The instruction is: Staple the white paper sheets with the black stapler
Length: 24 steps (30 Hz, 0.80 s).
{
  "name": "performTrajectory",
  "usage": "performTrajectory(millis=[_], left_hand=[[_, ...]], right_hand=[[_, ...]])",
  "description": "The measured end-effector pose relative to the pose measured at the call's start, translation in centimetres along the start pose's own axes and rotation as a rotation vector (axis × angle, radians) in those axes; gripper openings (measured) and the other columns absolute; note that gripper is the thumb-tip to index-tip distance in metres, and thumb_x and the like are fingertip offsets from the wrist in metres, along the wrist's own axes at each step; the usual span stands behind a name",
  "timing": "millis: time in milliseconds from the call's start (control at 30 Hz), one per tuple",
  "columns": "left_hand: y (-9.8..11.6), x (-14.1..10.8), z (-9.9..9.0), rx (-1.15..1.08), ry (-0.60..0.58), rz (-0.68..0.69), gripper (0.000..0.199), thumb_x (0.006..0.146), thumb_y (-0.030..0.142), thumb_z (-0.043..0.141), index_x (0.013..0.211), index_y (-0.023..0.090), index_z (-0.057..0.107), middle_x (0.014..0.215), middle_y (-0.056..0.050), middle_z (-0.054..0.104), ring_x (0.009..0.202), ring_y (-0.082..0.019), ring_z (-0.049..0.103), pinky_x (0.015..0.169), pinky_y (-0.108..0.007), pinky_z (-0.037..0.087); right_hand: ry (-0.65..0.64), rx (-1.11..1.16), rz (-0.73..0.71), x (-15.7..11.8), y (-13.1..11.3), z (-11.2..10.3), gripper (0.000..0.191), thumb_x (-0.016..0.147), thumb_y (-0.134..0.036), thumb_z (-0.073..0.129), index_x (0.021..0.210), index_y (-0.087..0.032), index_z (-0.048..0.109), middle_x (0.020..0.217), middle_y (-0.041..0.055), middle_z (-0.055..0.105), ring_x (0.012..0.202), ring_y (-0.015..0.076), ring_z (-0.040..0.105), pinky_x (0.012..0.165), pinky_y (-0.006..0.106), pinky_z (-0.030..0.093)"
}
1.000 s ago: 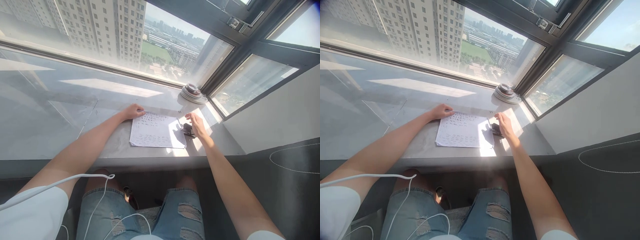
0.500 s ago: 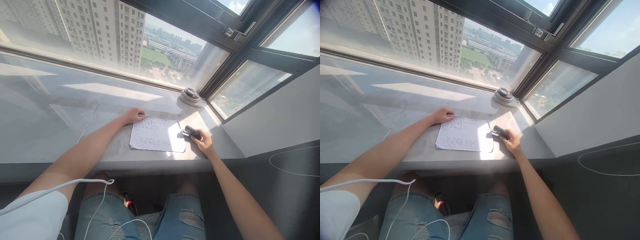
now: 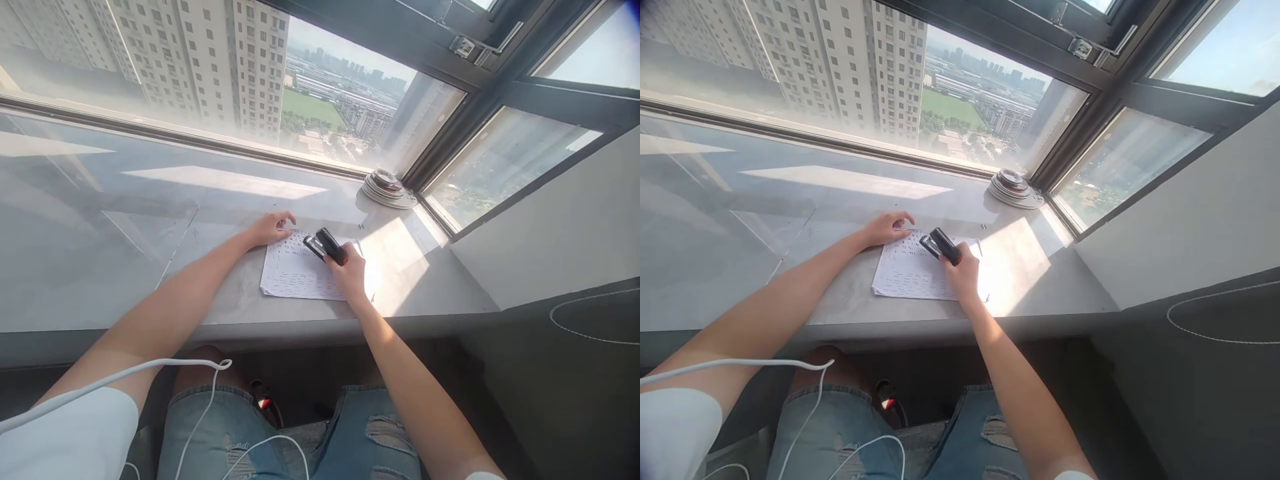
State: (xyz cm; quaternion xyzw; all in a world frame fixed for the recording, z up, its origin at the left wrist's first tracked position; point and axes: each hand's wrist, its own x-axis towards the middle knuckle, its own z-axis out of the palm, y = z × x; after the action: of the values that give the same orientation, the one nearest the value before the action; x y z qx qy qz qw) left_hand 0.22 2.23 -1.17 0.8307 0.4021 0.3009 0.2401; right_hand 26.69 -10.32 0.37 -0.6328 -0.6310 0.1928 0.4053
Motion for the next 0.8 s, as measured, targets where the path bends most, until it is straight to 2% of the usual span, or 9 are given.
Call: performTrajectory(millis=[67,167,233,333,467,533,700,800], left_hand=[[0.0,0.1,0.0,-0.009,0.007,0.002,0.033,0.088,0.044,0.062,0.111,0.021,0.067,0.082,0.001,0.052,0.071,-0.014,0.05,0.072,-0.027,0.042],[-0.2,0.3,0.2,-0.055,0.048,-0.048,0.037,0.097,0.05,0.05,0.116,0.022,0.065,0.097,-0.003,0.054,0.082,-0.017,0.055,0.081,-0.03,0.046],[-0.3,0.4,0.2,-0.078,0.086,-0.095,0.039,0.101,0.05,0.042,0.117,0.022,0.064,0.101,-0.005,0.054,0.089,-0.019,0.056,0.086,-0.033,0.048],[-0.3,0.3,0.2,-0.078,0.111,-0.128,0.039,0.102,0.05,0.04,0.115,0.022,0.064,0.102,-0.006,0.053,0.094,-0.02,0.056,0.091,-0.036,0.048],[0.0,0.2,0.1,-0.082,0.103,-0.142,0.038,0.102,0.049,0.04,0.112,0.023,0.066,0.104,-0.006,0.053,0.094,-0.021,0.056,0.093,-0.038,0.049],[-0.1,0.2,0.0,-0.079,0.087,-0.136,0.038,0.101,0.048,0.04,0.109,0.023,0.067,0.104,-0.006,0.054,0.094,-0.021,0.057,0.093,-0.038,0.049],[-0.7,0.3,0.3,-0.048,0.067,-0.133,0.036,0.1,0.046,0.042,0.105,0.023,0.069,0.103,-0.006,0.055,0.092,-0.021,0.057,0.091,-0.038,0.05],[-0.3,0.4,0.5,0.004,0.095,-0.15,0.029,0.099,0.035,0.043,0.101,0.021,0.069,0.098,-0.006,0.055,0.089,-0.021,0.056,0.091,-0.038,0.05]], right_hand=[[-0.042,-0.041,-0.002,0.3,0.2,1.1,0.022,0.081,-0.041,0.064,0.087,-0.024,0.052,0.081,0.0007,0.062,0.075,0.0205,0.055,0.068,0.031,0.042],[-0.092,-0.089,-0.086,0.9,1.1,1.0,0.025,0.083,-0.039,0.061,0.101,-0.024,0.054,0.101,0.0071,0.065,0.091,0.0254,0.059,0.078,0.036,0.045],[-0.162,-0.086,-0.128,1.3,1.7,-0.1,0.026,0.086,-0.038,0.059,0.107,-0.024,0.054,0.105,0.0078,0.067,0.094,0.0264,0.06,0.08,0.037,0.045],[-0.24,-0.107,-0.121,1.4,3.1,-2.8,0.023,0.088,-0.041,0.058,0.103,-0.024,0.054,0.092,0.0044,0.068,0.083,0.0252,0.061,0.074,0.035,0.045],[-0.227,-0.139,-0.128,0.7,5.8,-6.8,0.019,0.091,-0.042,0.055,0.095,-0.024,0.05,0.09,0.0038,0.067,0.08,0.0247,0.061,0.072,0.035,0.045],[-0.191,-0.167,-0.13,0.4,6.9,-8.0,0.019,0.091,-0.042,0.055,0.093,-0.025,0.047,0.089,0.0032,0.066,0.08,0.0249,0.061,0.072,0.035,0.044],[-0.097,-0.221,-0.073,0.5,7.5,-8.1,0.018,0.088,-0.04,0.054,0.09,-0.026,0.044,0.087,0.0043,0.066,0.077,0.0255,0.06,0.068,0.036,0.044],[-0.09,-0.222,-0.061,0.6,7.0,-7.9,0.02,0.087,-0.042,0.053,0.088,-0.026,0.043,0.087,0.0052,0.067,0.077,0.0255,0.06,0.068,0.036,0.044]])
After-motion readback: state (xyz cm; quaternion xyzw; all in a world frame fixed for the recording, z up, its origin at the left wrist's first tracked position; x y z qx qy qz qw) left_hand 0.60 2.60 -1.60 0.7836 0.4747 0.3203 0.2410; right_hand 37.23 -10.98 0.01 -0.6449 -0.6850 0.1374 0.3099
